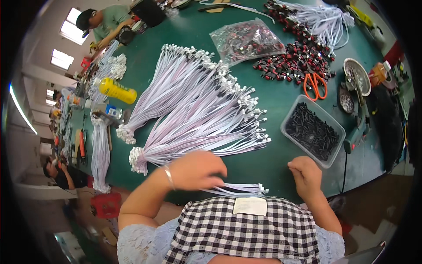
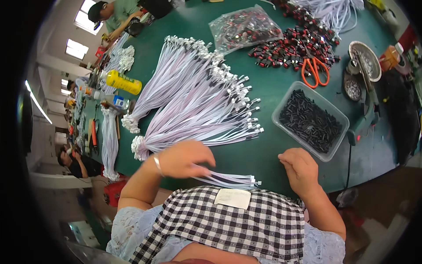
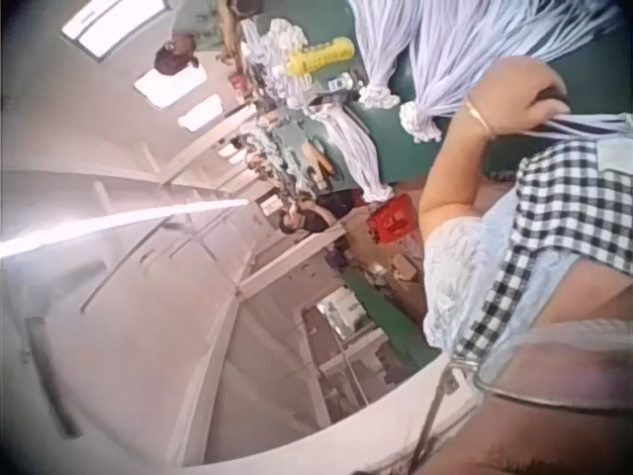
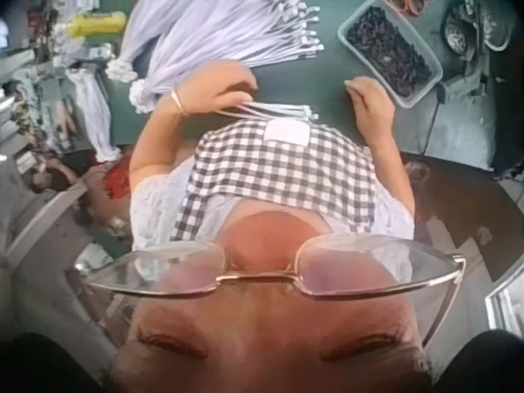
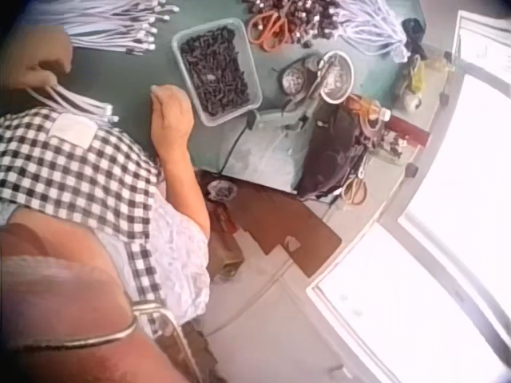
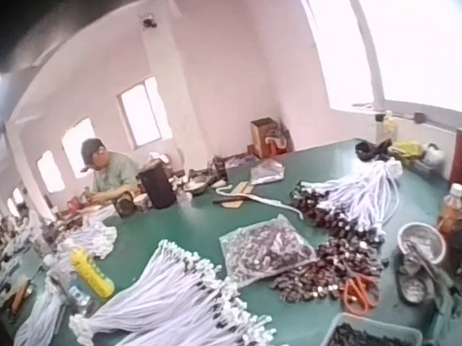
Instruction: The person repeatedly picks up white cables and small black plastic components from a container on a green workbench. They insert the black components into the ends of the cables by hand, then place the assembled units back onto the table. The process is continuous and repetitive throughout the clip.
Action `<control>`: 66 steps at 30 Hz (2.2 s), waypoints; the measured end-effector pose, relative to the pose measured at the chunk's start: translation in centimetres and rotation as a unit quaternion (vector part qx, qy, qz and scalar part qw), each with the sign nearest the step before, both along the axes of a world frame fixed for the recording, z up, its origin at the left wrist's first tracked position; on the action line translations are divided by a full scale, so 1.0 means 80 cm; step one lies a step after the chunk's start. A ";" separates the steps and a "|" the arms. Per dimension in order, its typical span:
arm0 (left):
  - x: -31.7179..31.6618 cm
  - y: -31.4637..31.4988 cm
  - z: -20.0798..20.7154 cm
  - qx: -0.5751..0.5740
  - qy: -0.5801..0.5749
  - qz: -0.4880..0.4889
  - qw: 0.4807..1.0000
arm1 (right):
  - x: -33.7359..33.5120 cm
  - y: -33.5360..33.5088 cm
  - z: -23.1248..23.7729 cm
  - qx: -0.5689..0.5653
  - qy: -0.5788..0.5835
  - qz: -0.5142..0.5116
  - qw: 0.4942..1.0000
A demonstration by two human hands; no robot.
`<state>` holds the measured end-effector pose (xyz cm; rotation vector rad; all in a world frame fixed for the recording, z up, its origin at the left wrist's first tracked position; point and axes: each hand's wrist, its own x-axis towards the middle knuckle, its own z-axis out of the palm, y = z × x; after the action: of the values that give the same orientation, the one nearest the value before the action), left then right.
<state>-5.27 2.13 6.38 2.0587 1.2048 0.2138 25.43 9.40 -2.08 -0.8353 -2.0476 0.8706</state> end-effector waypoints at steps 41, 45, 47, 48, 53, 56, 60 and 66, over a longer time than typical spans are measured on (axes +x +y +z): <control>-0.191 0.382 -0.061 0.015 0.319 0.299 0.899 | 0.005 0.018 0.007 -0.064 0.015 0.029 0.997; -0.183 0.388 -0.076 0.062 0.328 0.306 0.891 | 0.008 0.012 0.007 -0.057 0.011 0.033 0.998; -0.180 0.382 -0.062 0.077 0.297 0.353 0.884 | 0.008 0.014 0.008 -0.055 0.014 0.041 0.998; -0.172 0.378 -0.053 0.082 0.280 0.372 0.881 | 0.009 0.014 0.008 -0.057 0.012 0.043 0.997; -0.152 0.302 -0.012 0.146 0.158 0.346 0.913 | 0.008 0.012 0.009 -0.068 -0.008 0.038 0.997; -0.099 0.198 0.012 0.196 0.089 0.292 0.932 | 0.004 0.011 0.009 -0.047 -0.017 0.035 0.998; -0.025 0.042 -0.011 0.086 -0.050 0.158 0.982 | -0.003 0.007 0.003 -0.022 -0.013 0.030 0.999; 0.028 -0.068 -0.071 0.120 0.048 0.075 0.989 | 0.009 -0.003 -0.017 0.022 -0.010 -0.017 1.000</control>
<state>-3.02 -3.28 0.72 2.2051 1.4541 0.3494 26.15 9.19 -3.41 -0.8544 -2.0570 0.7989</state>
